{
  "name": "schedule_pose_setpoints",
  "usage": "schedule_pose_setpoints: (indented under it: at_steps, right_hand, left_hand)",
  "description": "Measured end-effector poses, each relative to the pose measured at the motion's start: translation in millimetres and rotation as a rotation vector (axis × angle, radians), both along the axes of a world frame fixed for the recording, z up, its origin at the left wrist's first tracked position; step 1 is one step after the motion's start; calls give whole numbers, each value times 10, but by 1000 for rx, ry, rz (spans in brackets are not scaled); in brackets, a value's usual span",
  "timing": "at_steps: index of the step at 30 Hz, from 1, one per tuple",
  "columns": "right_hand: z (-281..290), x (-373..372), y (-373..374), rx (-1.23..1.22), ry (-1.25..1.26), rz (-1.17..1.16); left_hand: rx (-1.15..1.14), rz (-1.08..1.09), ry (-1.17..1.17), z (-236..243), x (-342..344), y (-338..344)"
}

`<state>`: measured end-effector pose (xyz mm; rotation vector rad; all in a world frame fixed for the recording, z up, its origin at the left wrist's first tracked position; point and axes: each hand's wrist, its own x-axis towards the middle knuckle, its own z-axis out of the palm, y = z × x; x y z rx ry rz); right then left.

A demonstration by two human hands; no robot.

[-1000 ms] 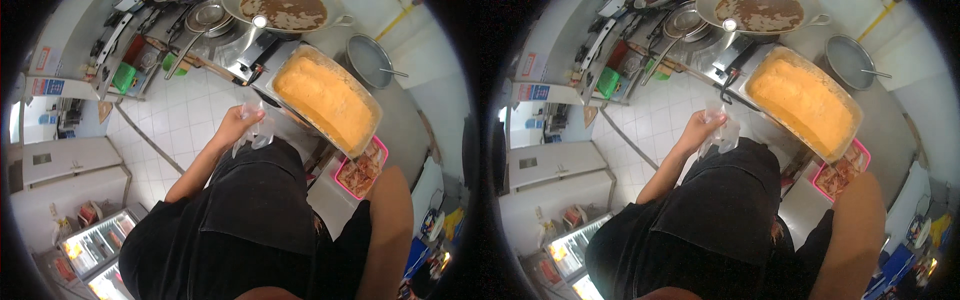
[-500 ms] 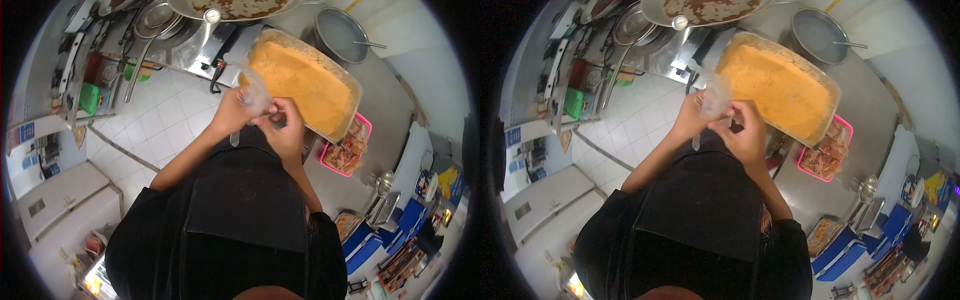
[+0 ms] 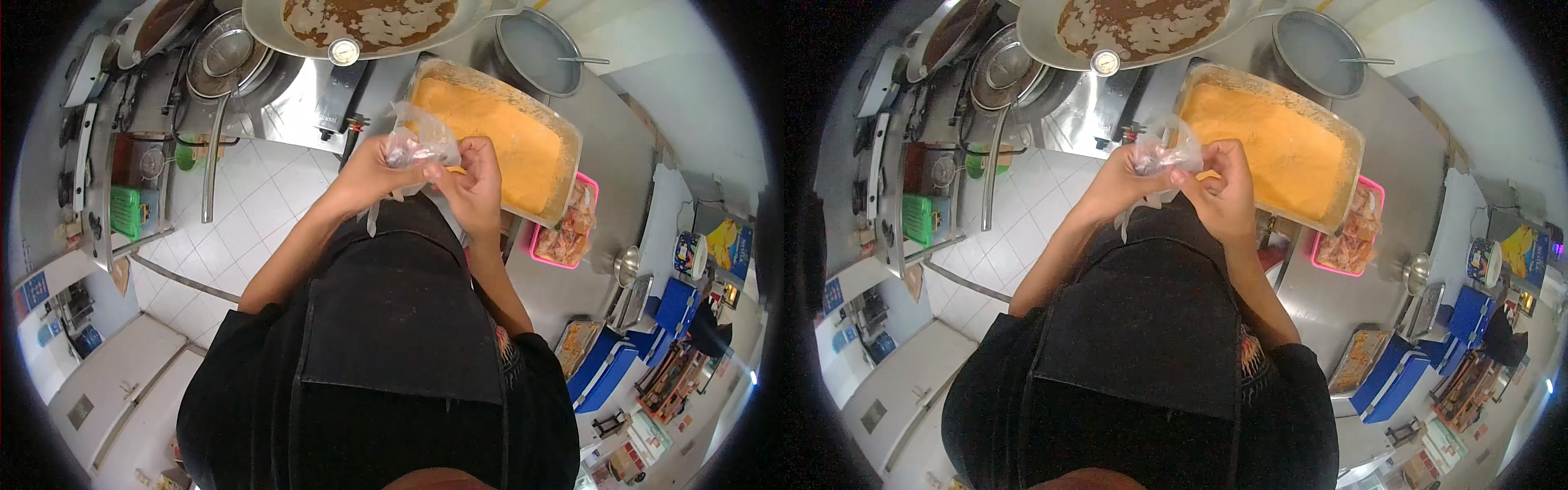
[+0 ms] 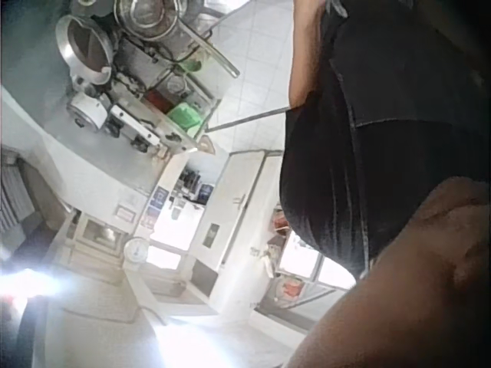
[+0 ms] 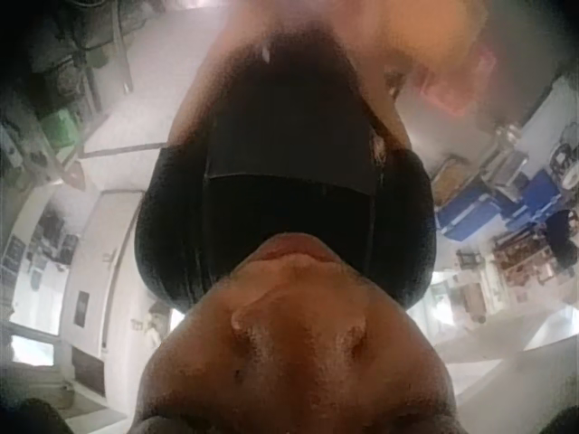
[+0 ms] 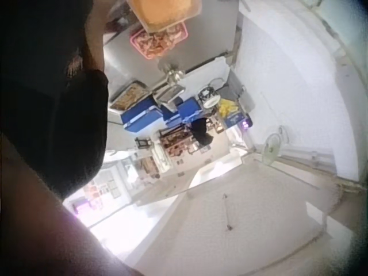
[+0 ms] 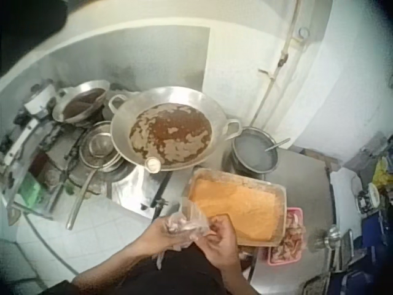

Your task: The person carries a tray of fried chicken to a prep station, puts on a plastic glove, and slices a piece of chicken on a cutting board with a knife. They place the chicken into a takeout box, move the tray into a warming cabinet, and then walk to another counter to put on a second glove.

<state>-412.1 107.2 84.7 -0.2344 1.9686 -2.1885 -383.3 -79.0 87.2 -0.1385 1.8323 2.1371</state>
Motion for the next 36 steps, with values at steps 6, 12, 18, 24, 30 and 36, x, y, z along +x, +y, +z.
schedule_pose_setpoints:
  at_steps: [6, 12, 18, 24, 30, 36]
  right_hand:
    - [-263, -167, -150, -94, 30, -21]
    - [-27, -101, -268, 655, 473, 21]
    - [371, 21, -364, 728, 518, -130]
    - [117, -108, -377, 568, 398, 124]
    - [-288, -327, -529, -506, -161, 195]
    - [-309, -615, -48, -604, -219, -141]
  left_hand:
    - [159, 77, -96, -105, -47, -281]
    - [270, 209, -187, -214, -217, -451]
    - [211, 207, -125, -221, -346, -472]
    - [213, 164, 59, 33, -344, -281]
    - [-721, -18, 587, 376, -181, -74]
    - [-461, 59, 879, 397, -14, 127]
